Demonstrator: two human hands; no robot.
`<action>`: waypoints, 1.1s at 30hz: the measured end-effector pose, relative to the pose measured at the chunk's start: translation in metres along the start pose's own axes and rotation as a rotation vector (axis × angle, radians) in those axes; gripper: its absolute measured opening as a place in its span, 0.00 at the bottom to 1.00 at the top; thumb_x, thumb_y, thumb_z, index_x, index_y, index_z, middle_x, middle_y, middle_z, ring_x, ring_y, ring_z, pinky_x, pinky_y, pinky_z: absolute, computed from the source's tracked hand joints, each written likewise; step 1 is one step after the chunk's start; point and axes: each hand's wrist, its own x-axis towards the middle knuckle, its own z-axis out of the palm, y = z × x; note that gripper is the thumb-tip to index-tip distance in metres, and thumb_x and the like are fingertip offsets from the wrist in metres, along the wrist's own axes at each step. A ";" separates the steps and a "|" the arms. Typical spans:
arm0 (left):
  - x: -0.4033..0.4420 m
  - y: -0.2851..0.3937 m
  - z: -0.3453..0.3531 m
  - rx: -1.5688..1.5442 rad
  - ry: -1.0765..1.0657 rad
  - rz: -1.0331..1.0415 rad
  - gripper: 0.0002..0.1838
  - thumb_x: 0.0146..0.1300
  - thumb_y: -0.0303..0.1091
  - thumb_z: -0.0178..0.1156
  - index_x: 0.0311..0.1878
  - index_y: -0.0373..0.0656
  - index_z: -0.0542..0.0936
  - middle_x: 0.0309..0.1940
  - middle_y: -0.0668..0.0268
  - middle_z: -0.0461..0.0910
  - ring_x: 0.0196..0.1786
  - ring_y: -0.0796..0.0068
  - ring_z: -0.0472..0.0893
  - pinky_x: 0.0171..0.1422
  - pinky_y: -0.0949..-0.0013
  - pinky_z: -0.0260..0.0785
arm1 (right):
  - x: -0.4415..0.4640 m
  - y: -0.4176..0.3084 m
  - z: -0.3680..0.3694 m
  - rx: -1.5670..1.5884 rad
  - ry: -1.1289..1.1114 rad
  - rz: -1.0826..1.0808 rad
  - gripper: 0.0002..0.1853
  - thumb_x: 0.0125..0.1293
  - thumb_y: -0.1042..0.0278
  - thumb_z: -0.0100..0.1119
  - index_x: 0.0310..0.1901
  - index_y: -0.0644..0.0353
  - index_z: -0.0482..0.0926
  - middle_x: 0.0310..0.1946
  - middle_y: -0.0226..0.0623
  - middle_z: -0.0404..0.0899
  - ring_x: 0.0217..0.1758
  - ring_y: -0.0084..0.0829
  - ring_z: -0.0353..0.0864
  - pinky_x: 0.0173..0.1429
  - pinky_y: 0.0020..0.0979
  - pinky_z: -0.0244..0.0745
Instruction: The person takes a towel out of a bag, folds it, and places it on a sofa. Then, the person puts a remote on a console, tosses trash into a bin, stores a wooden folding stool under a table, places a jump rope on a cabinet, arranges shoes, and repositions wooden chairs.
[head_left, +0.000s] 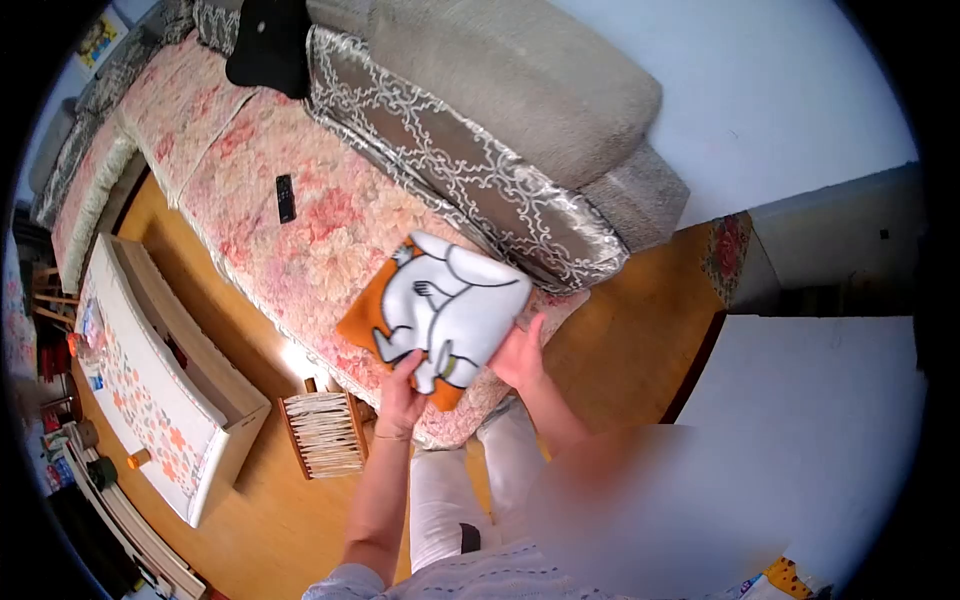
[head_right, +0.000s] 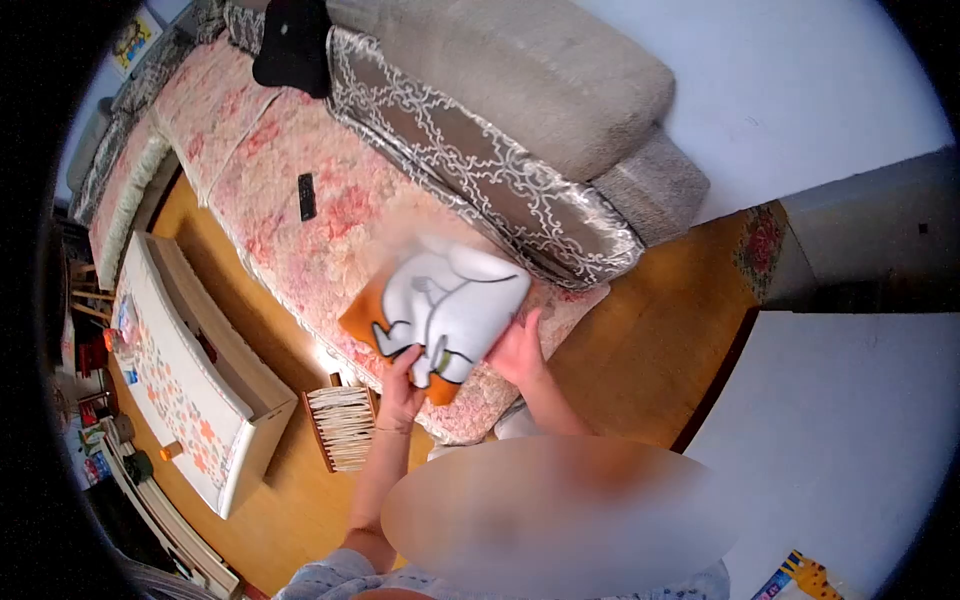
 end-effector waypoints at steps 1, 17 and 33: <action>-0.002 -0.011 0.015 -0.004 -0.037 -0.007 0.16 0.57 0.24 0.57 0.51 0.39 0.72 0.45 0.64 0.77 0.47 0.70 0.77 0.53 0.66 0.71 | -0.010 -0.006 0.014 -0.143 0.206 -0.165 0.41 0.57 0.36 0.51 0.64 0.56 0.57 0.62 0.38 0.61 0.65 0.37 0.61 0.65 0.43 0.59; 0.049 -0.101 0.326 0.156 -0.441 0.103 0.23 0.61 0.26 0.55 0.60 0.41 0.66 0.55 0.67 0.71 0.56 0.72 0.71 0.59 0.67 0.65 | -0.077 -0.324 0.101 -0.433 0.342 -0.571 0.25 0.65 0.55 0.49 0.58 0.63 0.65 0.55 0.39 0.71 0.57 0.36 0.71 0.61 0.39 0.66; 0.198 -0.184 0.326 0.299 -0.264 0.277 0.15 0.62 0.37 0.57 0.52 0.48 0.71 0.48 0.71 0.74 0.50 0.73 0.73 0.53 0.62 0.68 | -0.016 -0.417 -0.011 -1.068 0.846 -0.779 0.34 0.60 0.62 0.59 0.61 0.69 0.54 0.57 0.43 0.64 0.56 0.35 0.67 0.58 0.35 0.64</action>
